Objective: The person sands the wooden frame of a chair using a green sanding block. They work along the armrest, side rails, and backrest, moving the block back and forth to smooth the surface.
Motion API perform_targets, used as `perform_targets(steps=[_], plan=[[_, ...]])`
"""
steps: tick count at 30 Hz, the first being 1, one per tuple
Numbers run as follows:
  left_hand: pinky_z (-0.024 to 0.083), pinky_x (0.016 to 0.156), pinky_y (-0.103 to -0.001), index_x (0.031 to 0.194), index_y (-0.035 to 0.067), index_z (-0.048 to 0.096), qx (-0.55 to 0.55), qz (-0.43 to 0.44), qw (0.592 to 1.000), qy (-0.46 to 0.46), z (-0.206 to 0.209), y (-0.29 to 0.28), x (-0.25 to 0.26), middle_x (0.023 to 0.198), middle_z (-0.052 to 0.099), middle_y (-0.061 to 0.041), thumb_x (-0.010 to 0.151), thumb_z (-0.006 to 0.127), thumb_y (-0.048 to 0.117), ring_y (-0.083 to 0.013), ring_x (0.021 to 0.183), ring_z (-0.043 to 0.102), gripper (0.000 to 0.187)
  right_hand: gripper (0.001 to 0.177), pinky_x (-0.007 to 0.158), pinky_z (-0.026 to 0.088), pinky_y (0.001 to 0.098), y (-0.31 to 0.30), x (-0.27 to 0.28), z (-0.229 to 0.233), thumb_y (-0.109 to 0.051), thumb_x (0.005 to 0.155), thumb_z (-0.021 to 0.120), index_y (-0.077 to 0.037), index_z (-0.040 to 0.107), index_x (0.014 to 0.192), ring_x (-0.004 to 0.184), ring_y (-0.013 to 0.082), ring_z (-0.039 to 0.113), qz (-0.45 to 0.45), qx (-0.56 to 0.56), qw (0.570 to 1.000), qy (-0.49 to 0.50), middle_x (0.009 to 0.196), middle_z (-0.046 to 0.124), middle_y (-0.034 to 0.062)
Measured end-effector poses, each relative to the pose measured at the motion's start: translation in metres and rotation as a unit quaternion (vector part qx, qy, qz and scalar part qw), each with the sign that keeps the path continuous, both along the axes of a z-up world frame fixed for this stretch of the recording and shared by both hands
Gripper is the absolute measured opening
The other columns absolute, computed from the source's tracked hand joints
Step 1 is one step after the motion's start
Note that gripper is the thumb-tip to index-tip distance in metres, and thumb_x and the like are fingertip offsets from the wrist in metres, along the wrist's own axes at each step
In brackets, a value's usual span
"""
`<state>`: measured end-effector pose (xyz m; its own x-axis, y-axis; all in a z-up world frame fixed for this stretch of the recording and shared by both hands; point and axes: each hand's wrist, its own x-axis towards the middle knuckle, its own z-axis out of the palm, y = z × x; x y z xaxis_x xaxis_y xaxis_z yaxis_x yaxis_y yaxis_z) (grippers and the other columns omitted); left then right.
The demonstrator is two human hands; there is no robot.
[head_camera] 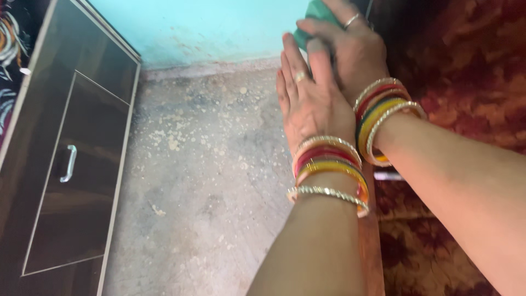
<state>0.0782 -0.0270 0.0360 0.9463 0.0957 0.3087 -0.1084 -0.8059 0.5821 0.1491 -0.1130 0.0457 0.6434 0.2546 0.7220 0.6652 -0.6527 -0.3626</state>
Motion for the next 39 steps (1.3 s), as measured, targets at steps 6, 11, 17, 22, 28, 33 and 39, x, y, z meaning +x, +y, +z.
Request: perform_targets(steps=[6, 11, 17, 22, 28, 33, 39], plan=[[0.011, 0.129, -0.042, 0.159, 0.002, 0.010, -0.011, -0.030, 0.999, -0.041, -0.009, 0.001, -0.027, 0.169, 0.018, -0.020, 0.096, 0.052, 0.023, -0.0333, 0.158, 0.017, 0.079, 0.023, 0.096, 0.058, 0.0381, 0.003, -0.037, -0.003, -0.019, 0.101, 0.078, -0.012, 0.075, 0.123, 0.113, 0.0355, 0.071, -0.068, 0.035, 0.997, -0.005, 0.131, 0.066, 0.0174], [0.010, 0.130, -0.043, 0.160, 0.003, 0.008, -0.028, -0.062, 0.996, -0.052, -0.006, 0.009, -0.073, 0.169, 0.017, -0.020, 0.096, 0.053, 0.024, -0.0333, 0.159, 0.016, 0.080, 0.020, 0.101, 0.058, 0.0379, 0.006, -0.095, -0.006, -0.020, 0.107, 0.073, -0.014, 0.076, 0.125, 0.117, 0.0348, 0.071, -0.097, 0.050, 0.993, 0.054, 0.132, 0.067, 0.0165], [0.007, 0.130, -0.043, 0.160, 0.003, 0.006, -0.045, -0.115, 0.992, -0.016, 0.005, 0.022, -0.135, 0.169, 0.015, -0.022, 0.096, 0.053, 0.024, -0.0344, 0.159, 0.014, 0.082, 0.019, 0.102, 0.058, 0.0372, 0.021, -0.170, 0.002, -0.019, 0.104, 0.071, -0.016, 0.076, 0.122, 0.120, 0.0305, 0.071, -0.134, 0.100, 0.979, 0.115, 0.135, 0.067, 0.0143], [0.008, 0.131, -0.045, 0.163, 0.001, 0.010, -0.068, -0.154, 0.986, 0.018, 0.005, 0.033, -0.189, 0.171, 0.016, -0.024, 0.101, 0.050, 0.022, -0.0351, 0.160, 0.015, 0.077, 0.028, 0.103, 0.055, 0.0395, 0.034, -0.232, 0.011, -0.015, 0.097, 0.071, -0.017, 0.076, 0.124, 0.122, 0.0318, 0.068, -0.195, 0.071, 0.967, 0.151, 0.139, 0.065, 0.0146], [0.009, 0.131, -0.045, 0.163, 0.001, 0.016, -0.091, -0.177, 0.980, 0.030, 0.015, 0.045, -0.224, 0.170, 0.022, -0.022, 0.100, 0.050, 0.022, -0.0344, 0.159, 0.019, 0.074, 0.026, 0.099, 0.057, 0.0358, 0.051, -0.272, 0.022, -0.014, 0.096, 0.071, -0.016, 0.075, 0.122, 0.122, 0.0277, 0.069, -0.241, 0.116, 0.945, 0.189, 0.136, 0.068, 0.0130], [0.010, 0.131, -0.046, 0.162, 0.002, 0.019, -0.093, -0.180, 0.978, 0.037, 0.022, 0.037, -0.186, 0.169, 0.027, -0.020, 0.100, 0.050, 0.023, -0.0336, 0.159, 0.021, 0.073, 0.028, 0.101, 0.057, 0.0341, 0.047, -0.256, 0.017, -0.012, 0.095, 0.070, -0.014, 0.075, 0.123, 0.123, 0.0259, 0.070, -0.244, 0.127, 0.944, 0.183, 0.136, 0.068, 0.0131], [0.012, 0.131, -0.046, 0.162, 0.002, 0.023, -0.088, -0.178, 0.980, 0.029, 0.016, 0.032, -0.157, 0.167, 0.032, -0.018, 0.099, 0.050, 0.024, -0.0325, 0.158, 0.025, 0.071, 0.022, 0.106, 0.057, 0.0343, 0.025, -0.207, -0.001, -0.012, 0.104, 0.073, -0.014, 0.076, 0.126, 0.127, 0.0271, 0.069, -0.244, 0.099, 0.953, 0.148, 0.142, 0.067, 0.0150]])
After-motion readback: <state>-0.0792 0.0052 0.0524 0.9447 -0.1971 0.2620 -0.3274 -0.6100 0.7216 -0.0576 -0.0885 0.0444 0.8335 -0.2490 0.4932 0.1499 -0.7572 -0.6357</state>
